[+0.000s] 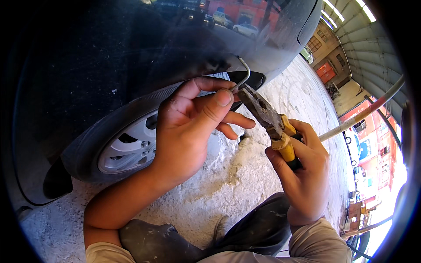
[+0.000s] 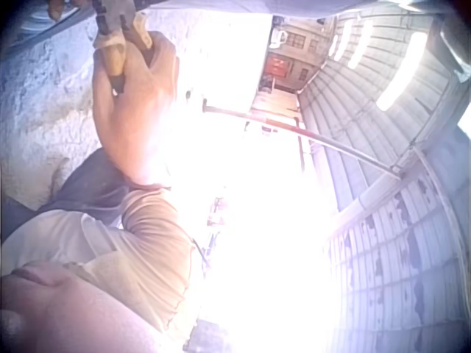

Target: The person sands a car door with sandpaper, then retrieves pliers from a shelf and uses them to pull a wire from the wheel arch of a black car.

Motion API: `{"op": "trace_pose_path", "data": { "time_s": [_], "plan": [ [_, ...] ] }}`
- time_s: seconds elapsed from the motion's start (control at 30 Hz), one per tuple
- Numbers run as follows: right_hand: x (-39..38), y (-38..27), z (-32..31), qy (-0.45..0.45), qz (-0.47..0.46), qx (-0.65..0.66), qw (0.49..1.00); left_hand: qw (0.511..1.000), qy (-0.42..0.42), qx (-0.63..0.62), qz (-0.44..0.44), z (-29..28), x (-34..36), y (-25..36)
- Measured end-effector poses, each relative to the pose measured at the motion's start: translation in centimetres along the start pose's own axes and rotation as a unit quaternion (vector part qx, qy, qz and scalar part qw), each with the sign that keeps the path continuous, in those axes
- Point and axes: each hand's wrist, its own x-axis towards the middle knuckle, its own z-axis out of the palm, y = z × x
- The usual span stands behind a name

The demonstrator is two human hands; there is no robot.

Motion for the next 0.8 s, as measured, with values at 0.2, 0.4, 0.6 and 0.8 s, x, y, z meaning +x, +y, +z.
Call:
{"op": "trace_pose_path", "data": {
  "time_s": [0.2, 0.4, 0.6, 0.8],
  "plan": [
    [0.0, -0.6, -0.2, -0.017, 0.008, -0.013, 1.0, 0.999, 0.005, 0.043, -0.012, 0.3, 0.1, 0.2],
    [0.2, -0.7, -0.1, -0.009, -0.004, -0.015, 1.0, 0.999, -0.004, 0.047, -0.014, 0.4, -0.1, 0.1],
    [0.8, 0.5, 0.2, -0.001, -0.03, 0.02, 0.999, 0.999, 0.002, 0.04, -0.003, 0.5, -0.1, 0.2],
    [3.3, 4.2, 0.6, -0.047, -0.069, 0.093, 0.992, 1.0, 0.015, 0.023, 0.009, 0.2, -0.1, -0.1]
  ]
}}
